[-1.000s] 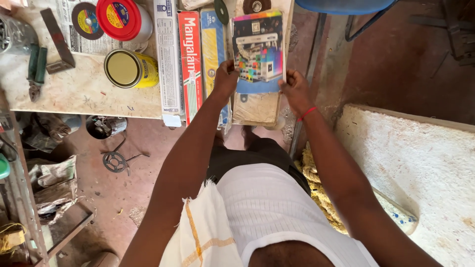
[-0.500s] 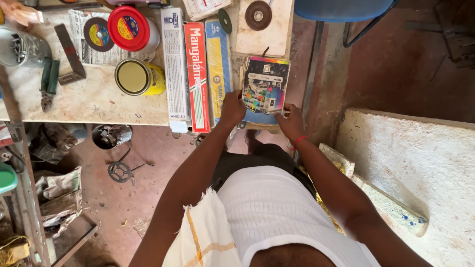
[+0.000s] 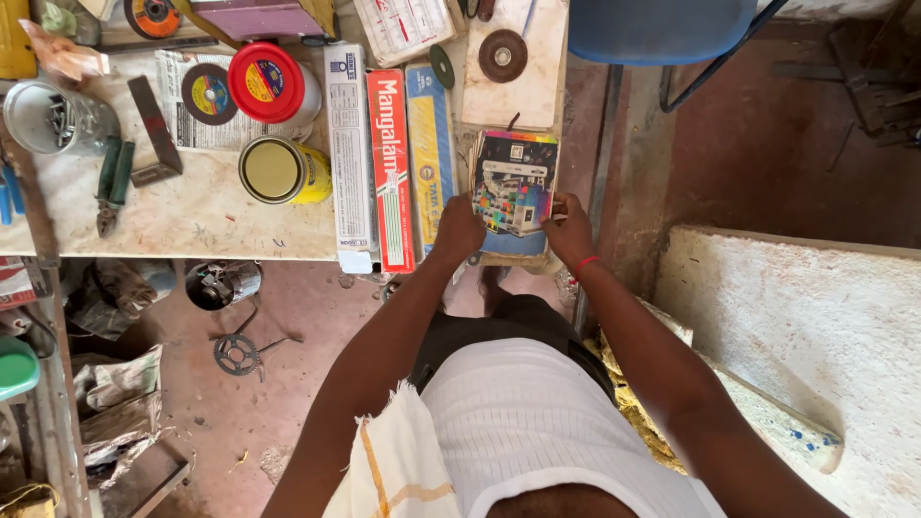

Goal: Inspecting and handling various mechanical parts and a notebook in a workshop.

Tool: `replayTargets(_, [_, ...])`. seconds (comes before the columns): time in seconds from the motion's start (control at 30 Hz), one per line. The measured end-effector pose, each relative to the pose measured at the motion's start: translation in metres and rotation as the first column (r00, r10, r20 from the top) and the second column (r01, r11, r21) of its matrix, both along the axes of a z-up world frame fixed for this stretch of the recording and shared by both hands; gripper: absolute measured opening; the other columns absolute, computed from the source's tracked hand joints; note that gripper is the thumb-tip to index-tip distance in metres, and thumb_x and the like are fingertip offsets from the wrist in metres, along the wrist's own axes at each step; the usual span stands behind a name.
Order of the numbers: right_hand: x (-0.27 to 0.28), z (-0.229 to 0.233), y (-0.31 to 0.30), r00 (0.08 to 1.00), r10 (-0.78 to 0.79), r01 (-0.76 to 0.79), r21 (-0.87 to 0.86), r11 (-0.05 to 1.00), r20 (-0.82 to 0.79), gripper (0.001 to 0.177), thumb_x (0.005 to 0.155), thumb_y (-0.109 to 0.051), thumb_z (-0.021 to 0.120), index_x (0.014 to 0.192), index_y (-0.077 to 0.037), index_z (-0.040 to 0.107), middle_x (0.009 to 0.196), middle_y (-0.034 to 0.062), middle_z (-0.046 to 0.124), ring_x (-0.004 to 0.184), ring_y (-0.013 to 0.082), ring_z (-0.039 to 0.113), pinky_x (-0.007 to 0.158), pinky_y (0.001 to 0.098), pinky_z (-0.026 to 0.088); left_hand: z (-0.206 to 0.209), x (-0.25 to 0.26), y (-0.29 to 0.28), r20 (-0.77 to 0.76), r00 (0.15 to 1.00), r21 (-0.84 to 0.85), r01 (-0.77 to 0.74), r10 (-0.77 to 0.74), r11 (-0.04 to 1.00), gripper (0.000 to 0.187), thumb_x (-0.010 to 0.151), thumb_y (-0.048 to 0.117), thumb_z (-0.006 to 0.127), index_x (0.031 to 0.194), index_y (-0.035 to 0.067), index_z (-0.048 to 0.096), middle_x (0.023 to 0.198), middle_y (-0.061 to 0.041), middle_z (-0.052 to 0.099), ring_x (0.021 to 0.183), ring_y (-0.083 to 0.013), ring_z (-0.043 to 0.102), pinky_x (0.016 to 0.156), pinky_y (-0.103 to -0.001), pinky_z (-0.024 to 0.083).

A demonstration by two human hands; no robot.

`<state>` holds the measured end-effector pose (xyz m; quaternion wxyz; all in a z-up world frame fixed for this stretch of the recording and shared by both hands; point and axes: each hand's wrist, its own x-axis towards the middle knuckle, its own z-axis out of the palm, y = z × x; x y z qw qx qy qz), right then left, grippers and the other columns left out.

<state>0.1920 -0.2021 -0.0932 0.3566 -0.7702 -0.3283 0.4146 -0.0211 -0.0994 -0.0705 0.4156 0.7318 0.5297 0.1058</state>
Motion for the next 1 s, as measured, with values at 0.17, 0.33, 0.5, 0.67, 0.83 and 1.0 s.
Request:
replayTargets(0.17, [0.004, -0.018, -0.005, 0.997, 0.024, -0.017, 0.100, 0.995, -0.069, 0.044, 0.090, -0.002, 0.073, 0.129, -0.001, 0.053, 0.112, 0.0116, 0.069, 0.095, 0.0179, 0.070, 0.081, 0.0311, 0.059, -0.023, -0.006, -0.002, -0.080, 0.997, -0.072, -0.006, 0.000, 0.997, 0.032, 0.088, 0.011, 0.065, 0.114, -0.007, 0.060, 0.116, -0.034, 0.059, 0.110, -0.0496, 0.059, 0.097, -0.056, 0.048])
replayTargets(0.33, [0.003, -0.001, 0.000, 0.997, 0.028, -0.026, 0.035, 0.999, -0.065, 0.045, 0.088, -0.001, 0.074, 0.129, -0.002, 0.054, 0.109, 0.0118, 0.070, 0.091, 0.0191, 0.070, 0.080, 0.0316, 0.058, -0.009, -0.004, 0.001, -0.081, 0.996, -0.058, 0.027, -0.032, 0.998, 0.039, 0.088, 0.014, 0.067, 0.120, -0.007, 0.059, 0.117, -0.033, 0.060, 0.112, -0.0487, 0.059, 0.099, -0.055, 0.048])
replayTargets(0.5, [0.003, 0.010, 0.003, 0.997, 0.073, -0.073, 0.002, 0.997, 0.012, 0.047, 0.088, -0.004, 0.076, 0.131, -0.002, 0.056, 0.112, 0.0128, 0.071, 0.090, 0.0197, 0.071, 0.080, 0.0321, 0.058, 0.013, -0.006, 0.002, -0.093, 0.995, -0.106, 0.018, -0.028, 0.994, 0.046, 0.087, 0.017, 0.068, 0.126, -0.004, 0.059, 0.122, -0.031, 0.059, 0.116, -0.0464, 0.058, 0.102, -0.052, 0.048])
replayTargets(0.67, [-0.006, 0.045, 0.013, 0.950, -0.039, -0.033, 0.223, 0.974, 0.309, 0.066, 0.087, -0.007, 0.078, 0.144, 0.001, 0.047, 0.127, 0.0199, 0.055, 0.100, 0.0240, 0.065, 0.082, 0.0362, 0.056, 0.015, -0.014, 0.003, 0.036, 0.995, 0.010, -0.091, 0.090, 0.996, 0.058, 0.085, 0.017, 0.072, 0.136, -0.003, 0.053, 0.127, -0.025, 0.056, 0.120, -0.0430, 0.056, 0.103, -0.050, 0.046])
replayTargets(0.83, [-0.010, 0.059, 0.030, 0.996, -0.014, -0.015, 0.304, 0.953, 0.093, 0.037, 0.094, -0.003, 0.070, 0.131, -0.006, 0.063, 0.121, 0.0110, 0.062, 0.097, 0.0170, 0.066, 0.081, 0.0318, 0.057, 0.018, -0.018, 0.009, 0.127, 0.986, 0.003, -0.110, 0.108, 0.994, 0.053, 0.089, 0.015, 0.070, 0.137, 0.000, 0.055, 0.130, -0.021, 0.058, 0.112, -0.0337, 0.063, 0.096, -0.041, 0.053])
replayTargets(1.0, [-0.005, 0.051, 0.058, 1.000, 0.022, -0.026, 0.343, 0.939, 0.015, 0.024, 0.095, -0.002, 0.070, 0.118, -0.006, 0.068, 0.104, 0.0038, 0.069, 0.087, 0.0117, 0.066, 0.078, 0.0281, 0.056, 0.062, -0.013, 0.014, 0.197, 0.971, -0.072, -0.124, 0.136, 0.990, 0.047, 0.090, 0.011, 0.069, 0.135, 0.001, 0.059, 0.128, -0.018, 0.062, 0.099, -0.0248, 0.071, 0.084, -0.035, 0.058])
